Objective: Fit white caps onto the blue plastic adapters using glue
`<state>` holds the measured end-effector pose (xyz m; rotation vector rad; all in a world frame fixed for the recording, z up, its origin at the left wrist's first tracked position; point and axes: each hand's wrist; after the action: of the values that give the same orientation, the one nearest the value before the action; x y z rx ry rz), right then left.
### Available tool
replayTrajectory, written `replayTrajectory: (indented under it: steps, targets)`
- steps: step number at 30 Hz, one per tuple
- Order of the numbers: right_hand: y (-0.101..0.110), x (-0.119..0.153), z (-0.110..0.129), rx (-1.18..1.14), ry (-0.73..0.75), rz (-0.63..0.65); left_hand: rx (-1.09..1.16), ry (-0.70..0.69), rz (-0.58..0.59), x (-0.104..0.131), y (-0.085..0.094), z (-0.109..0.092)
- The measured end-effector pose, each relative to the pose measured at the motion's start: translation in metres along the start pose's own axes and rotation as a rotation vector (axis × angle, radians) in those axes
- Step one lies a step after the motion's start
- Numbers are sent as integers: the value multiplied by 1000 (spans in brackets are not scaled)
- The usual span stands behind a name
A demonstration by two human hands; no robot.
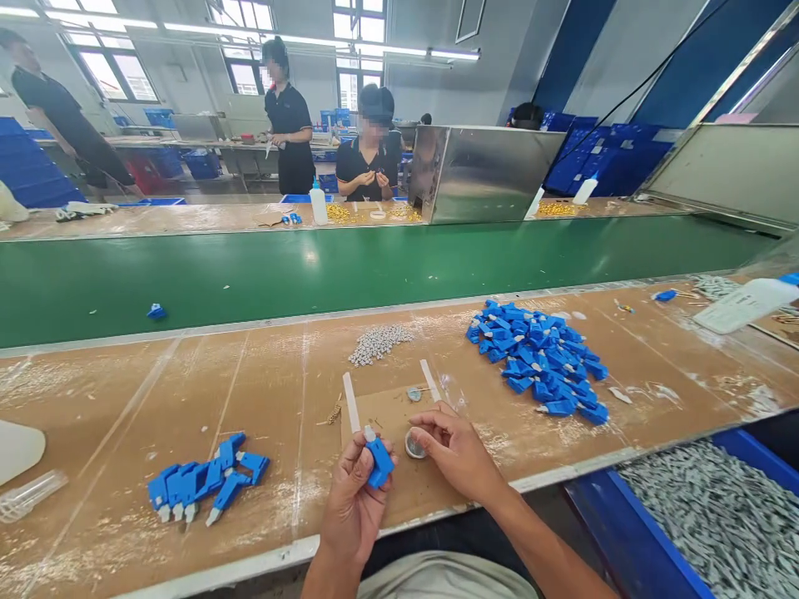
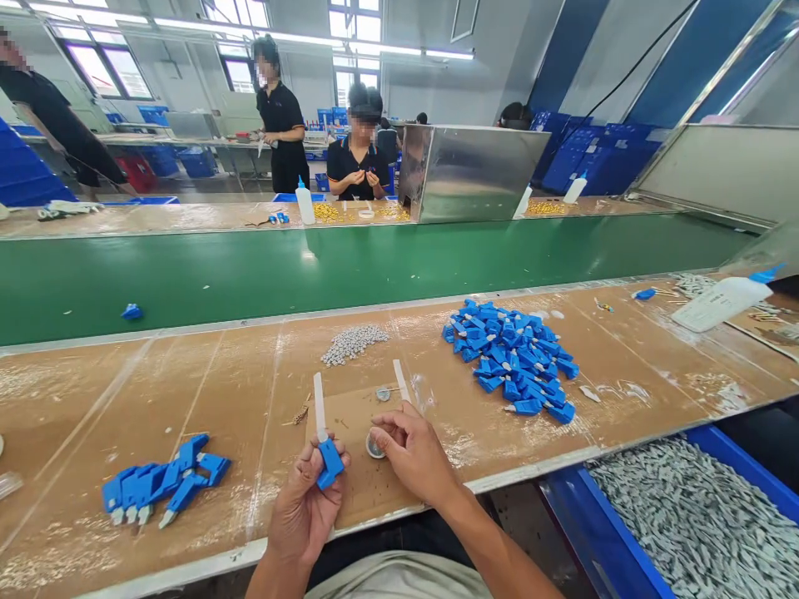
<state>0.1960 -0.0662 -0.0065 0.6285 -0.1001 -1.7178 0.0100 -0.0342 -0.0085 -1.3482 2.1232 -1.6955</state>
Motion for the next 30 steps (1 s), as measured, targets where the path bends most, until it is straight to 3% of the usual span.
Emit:
replayTrajectory:
  steps: [10,23,30]
  targets:
    - [8,0,8,162,138,39,-9,48,-25,-6,4,-2]
    - [9,-6,7,153,137,121,3,76,-43,-7,6,1]
    - [9,-11,7,156,216,129,-4,81,-54,-2,-5,-2]
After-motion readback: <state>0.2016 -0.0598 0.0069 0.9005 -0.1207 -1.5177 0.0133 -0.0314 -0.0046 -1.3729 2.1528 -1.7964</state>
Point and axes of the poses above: each hand's wrist, its own x-axis away from the middle knuckle, its own y-axis out of the back of the hand, z = x × y, and after that the axes turned 15 degrees about y, right-handed
